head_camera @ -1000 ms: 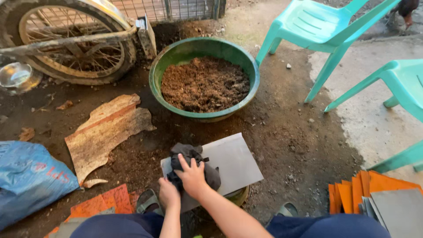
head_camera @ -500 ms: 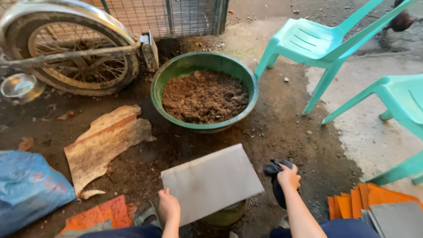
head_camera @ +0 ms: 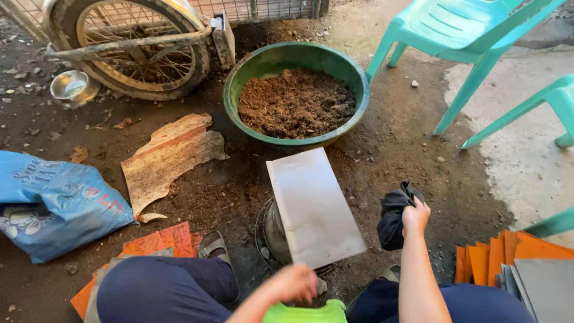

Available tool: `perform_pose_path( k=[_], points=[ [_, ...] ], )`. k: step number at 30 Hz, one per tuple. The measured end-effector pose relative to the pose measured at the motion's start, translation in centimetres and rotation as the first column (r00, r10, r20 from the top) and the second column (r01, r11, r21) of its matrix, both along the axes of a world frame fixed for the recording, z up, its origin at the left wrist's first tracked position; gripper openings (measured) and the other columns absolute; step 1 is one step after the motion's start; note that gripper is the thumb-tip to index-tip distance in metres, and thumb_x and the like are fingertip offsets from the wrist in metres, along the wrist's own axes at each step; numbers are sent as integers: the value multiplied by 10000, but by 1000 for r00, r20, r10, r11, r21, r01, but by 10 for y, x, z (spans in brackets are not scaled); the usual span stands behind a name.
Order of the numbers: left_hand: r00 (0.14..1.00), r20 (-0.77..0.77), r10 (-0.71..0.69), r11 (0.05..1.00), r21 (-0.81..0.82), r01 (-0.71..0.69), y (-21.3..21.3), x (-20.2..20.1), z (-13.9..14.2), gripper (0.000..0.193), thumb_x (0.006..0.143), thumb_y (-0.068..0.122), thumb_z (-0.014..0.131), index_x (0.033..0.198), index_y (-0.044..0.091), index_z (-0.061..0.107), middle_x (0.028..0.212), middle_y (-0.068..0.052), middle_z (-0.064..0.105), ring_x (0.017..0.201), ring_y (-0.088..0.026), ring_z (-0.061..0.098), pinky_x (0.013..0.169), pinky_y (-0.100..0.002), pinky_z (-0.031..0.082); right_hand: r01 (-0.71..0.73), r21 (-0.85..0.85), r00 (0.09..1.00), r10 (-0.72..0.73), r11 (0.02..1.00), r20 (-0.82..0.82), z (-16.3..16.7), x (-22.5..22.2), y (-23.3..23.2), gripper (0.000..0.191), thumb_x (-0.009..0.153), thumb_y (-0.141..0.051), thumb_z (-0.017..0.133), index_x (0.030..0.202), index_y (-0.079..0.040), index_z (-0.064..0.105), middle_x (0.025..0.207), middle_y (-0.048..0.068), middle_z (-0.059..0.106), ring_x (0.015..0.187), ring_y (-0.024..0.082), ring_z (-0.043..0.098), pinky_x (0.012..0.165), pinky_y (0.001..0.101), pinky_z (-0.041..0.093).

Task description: The person sits on a small stool and wipes rectangular metal sheets with a dark cloth. They handle the sheets one at a time, wiping each side and stacking them on the ground.

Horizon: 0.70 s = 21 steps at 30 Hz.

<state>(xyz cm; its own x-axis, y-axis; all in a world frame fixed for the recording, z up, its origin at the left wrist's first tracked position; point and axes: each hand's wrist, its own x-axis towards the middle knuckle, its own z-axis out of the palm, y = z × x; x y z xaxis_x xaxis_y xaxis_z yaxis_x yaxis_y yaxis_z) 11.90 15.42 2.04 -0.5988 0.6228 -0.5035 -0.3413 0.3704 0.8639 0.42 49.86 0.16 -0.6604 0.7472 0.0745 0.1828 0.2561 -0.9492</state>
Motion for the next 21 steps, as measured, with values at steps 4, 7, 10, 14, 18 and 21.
perform_pose_path(
  k=[4,7,10,14,18,21],
  points=[
    [670,-622,405,834,-49,-550,-18,-93,47,269,936,221,661,1156,67,667,1069,-74,722,980,-204,689,845,-393,547,12,32,998,-10,999,-59,4,3,3,459,784,79,571,1207,9,735,1335,204,570,1177,337,572,976,374,426],
    [604,-746,282,712,-259,-653,-20,-153,72,216,947,313,730,1043,120,729,1117,-136,715,1046,-288,696,903,-399,553,-36,-93,997,30,995,-69,1,4,8,422,809,64,574,1199,3,723,1294,149,651,1156,276,638,972,347,473],
    [591,-784,192,631,-363,-686,-9,-192,81,244,922,362,743,986,127,729,1221,-71,689,1201,-280,626,955,-432,516,-55,-84,995,47,995,-89,-6,4,13,410,823,62,587,1206,7,720,1293,143,656,1159,259,630,989,332,467],
    [497,-868,-7,654,-380,-654,8,-232,80,459,815,223,748,1264,175,665,1332,-24,653,1284,-314,547,985,-579,435,-77,-56,991,70,995,-110,-17,1,20,377,846,37,619,1210,5,714,1295,137,678,1189,241,620,1014,316,446],
    [799,-596,-82,531,-705,-471,3,-248,74,386,934,367,712,1299,246,674,1356,-42,641,1310,-265,563,1029,-513,466,-79,-106,995,73,991,-61,-8,-7,17,353,862,-13,650,1210,-7,710,1333,147,659,1229,282,615,1032,341,447],
    [871,-443,212,561,-675,-480,-23,-235,57,473,885,403,749,1316,230,661,1320,-58,697,1218,-285,664,1028,-461,514,-203,313,978,210,928,10,15,-14,-10,524,767,73,560,1258,-11,720,1447,224,554,1340,389,517,1146,416,373]
  ],
)
